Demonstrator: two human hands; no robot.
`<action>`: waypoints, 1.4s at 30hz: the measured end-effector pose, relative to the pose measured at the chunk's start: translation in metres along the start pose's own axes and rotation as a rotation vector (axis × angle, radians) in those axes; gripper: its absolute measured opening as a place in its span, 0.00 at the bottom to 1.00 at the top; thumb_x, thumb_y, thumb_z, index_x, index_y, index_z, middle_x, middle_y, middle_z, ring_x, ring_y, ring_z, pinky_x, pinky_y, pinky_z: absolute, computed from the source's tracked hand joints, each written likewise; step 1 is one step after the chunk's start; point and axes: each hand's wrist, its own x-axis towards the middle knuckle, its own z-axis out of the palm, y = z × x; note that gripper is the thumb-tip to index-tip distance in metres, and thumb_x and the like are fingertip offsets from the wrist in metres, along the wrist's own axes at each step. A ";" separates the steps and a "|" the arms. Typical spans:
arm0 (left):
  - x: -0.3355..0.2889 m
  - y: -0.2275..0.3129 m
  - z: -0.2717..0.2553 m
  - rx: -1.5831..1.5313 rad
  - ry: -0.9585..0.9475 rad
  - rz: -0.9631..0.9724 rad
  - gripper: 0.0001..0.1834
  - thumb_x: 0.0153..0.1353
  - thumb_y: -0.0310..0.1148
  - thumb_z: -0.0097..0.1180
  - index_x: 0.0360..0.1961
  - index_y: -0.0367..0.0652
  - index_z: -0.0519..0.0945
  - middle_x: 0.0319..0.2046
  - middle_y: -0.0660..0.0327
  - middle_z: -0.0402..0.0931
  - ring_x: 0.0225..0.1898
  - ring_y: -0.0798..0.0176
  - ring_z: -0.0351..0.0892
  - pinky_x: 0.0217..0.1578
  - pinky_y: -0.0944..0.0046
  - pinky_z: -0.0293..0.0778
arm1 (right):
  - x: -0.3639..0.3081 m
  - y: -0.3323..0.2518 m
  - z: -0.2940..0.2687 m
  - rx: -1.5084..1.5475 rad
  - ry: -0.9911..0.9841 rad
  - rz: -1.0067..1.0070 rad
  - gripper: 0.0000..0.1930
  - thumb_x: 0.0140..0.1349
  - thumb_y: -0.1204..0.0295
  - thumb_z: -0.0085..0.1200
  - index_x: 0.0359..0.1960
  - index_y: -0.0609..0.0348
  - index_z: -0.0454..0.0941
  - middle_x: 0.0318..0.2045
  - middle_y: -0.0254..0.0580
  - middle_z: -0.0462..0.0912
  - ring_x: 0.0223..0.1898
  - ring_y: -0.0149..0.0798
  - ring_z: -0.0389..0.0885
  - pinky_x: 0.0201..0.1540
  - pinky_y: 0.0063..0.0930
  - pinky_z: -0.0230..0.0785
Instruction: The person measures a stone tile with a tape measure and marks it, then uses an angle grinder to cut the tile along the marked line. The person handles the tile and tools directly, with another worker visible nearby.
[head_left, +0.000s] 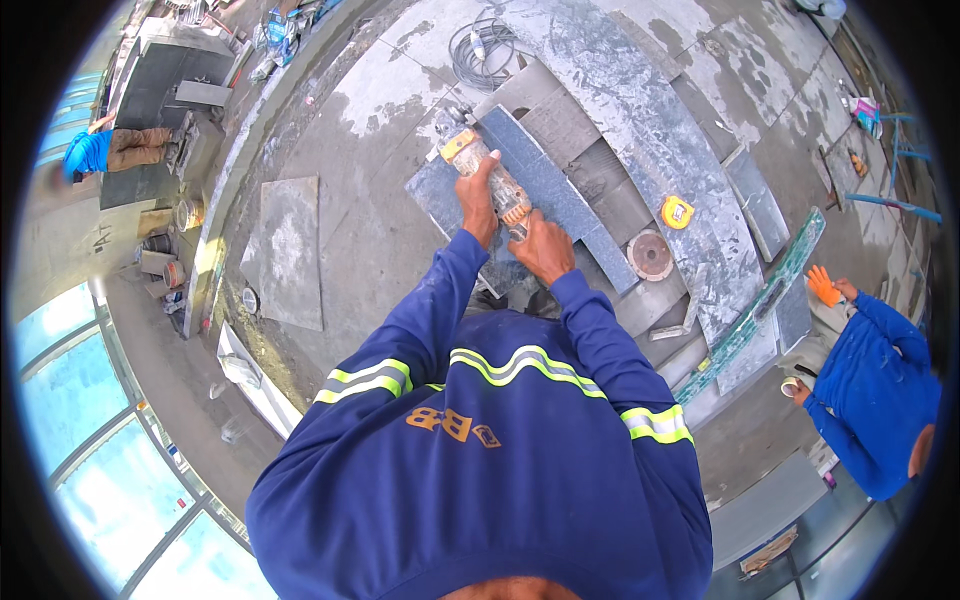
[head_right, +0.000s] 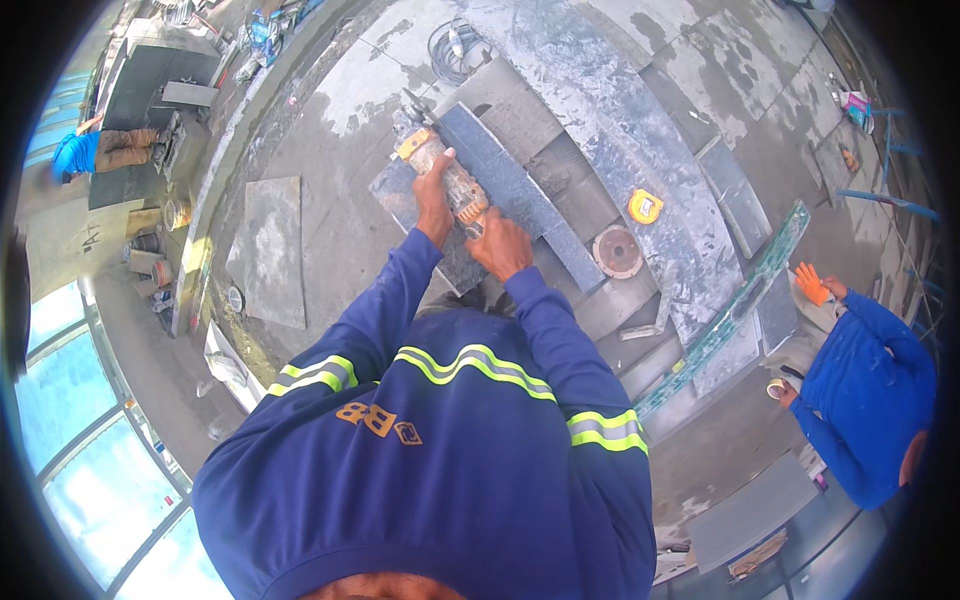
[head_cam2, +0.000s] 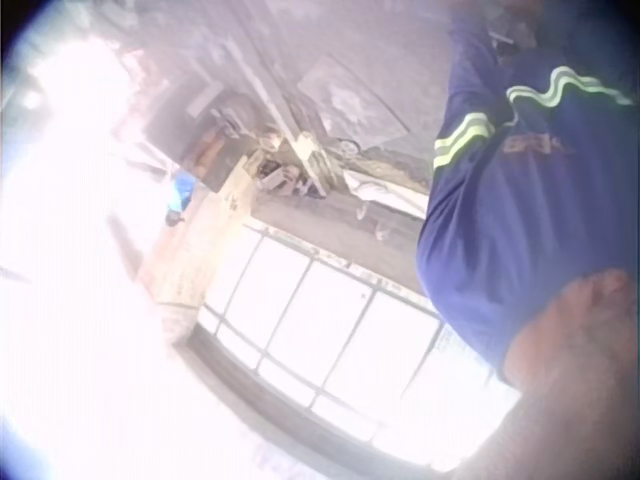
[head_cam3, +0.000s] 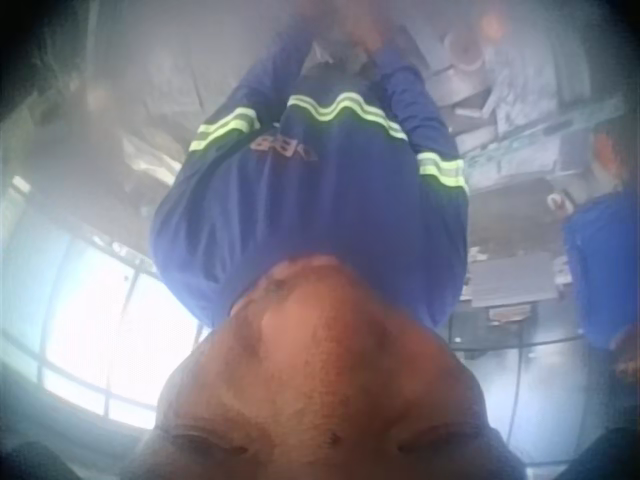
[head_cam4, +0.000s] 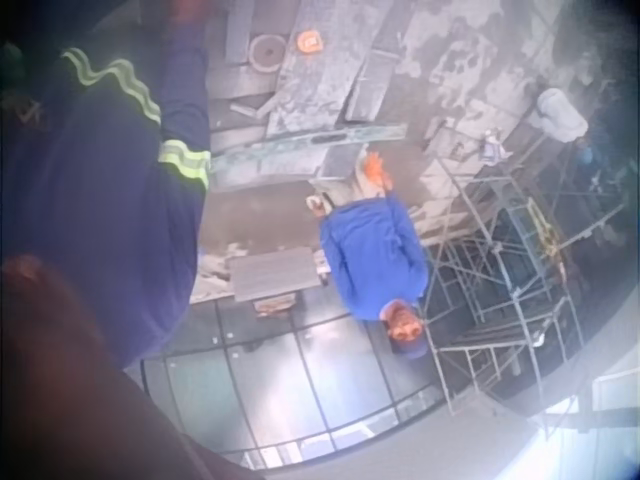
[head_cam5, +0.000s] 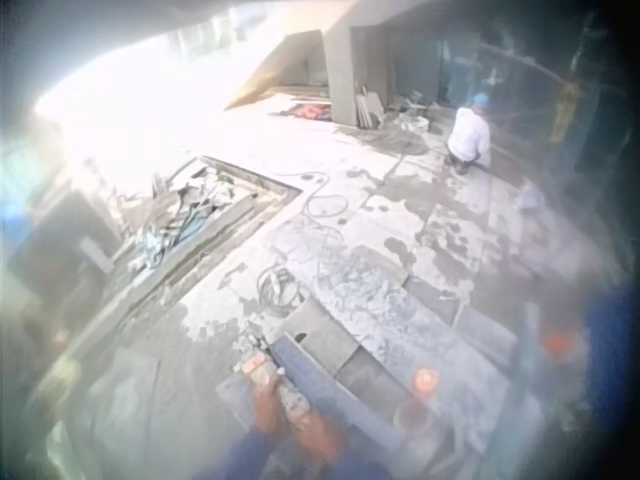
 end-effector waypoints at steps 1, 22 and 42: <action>0.000 0.003 0.001 0.012 -0.020 -0.022 0.16 0.58 0.36 0.71 0.37 0.36 0.79 0.26 0.58 0.79 0.21 0.59 0.80 0.24 0.57 0.80 | 0.000 0.000 0.000 0.000 0.002 0.000 0.24 0.51 0.62 0.66 0.43 0.69 0.75 0.34 0.69 0.86 0.39 0.67 0.87 0.45 0.57 0.79; -0.002 0.003 0.002 0.000 -0.021 -0.073 0.21 0.59 0.38 0.69 0.44 0.36 0.74 0.26 0.54 0.79 0.23 0.54 0.83 0.26 0.53 0.84 | -0.005 0.000 -0.003 0.071 0.001 -0.004 0.23 0.53 0.65 0.67 0.43 0.68 0.74 0.31 0.67 0.86 0.36 0.66 0.88 0.41 0.55 0.81; -0.001 0.003 0.002 0.039 -0.012 -0.082 0.20 0.59 0.37 0.68 0.43 0.34 0.75 0.27 0.52 0.79 0.24 0.51 0.84 0.26 0.51 0.84 | -0.005 -0.002 -0.007 0.097 -0.037 0.028 0.22 0.53 0.66 0.67 0.43 0.69 0.73 0.32 0.70 0.86 0.38 0.68 0.87 0.43 0.56 0.81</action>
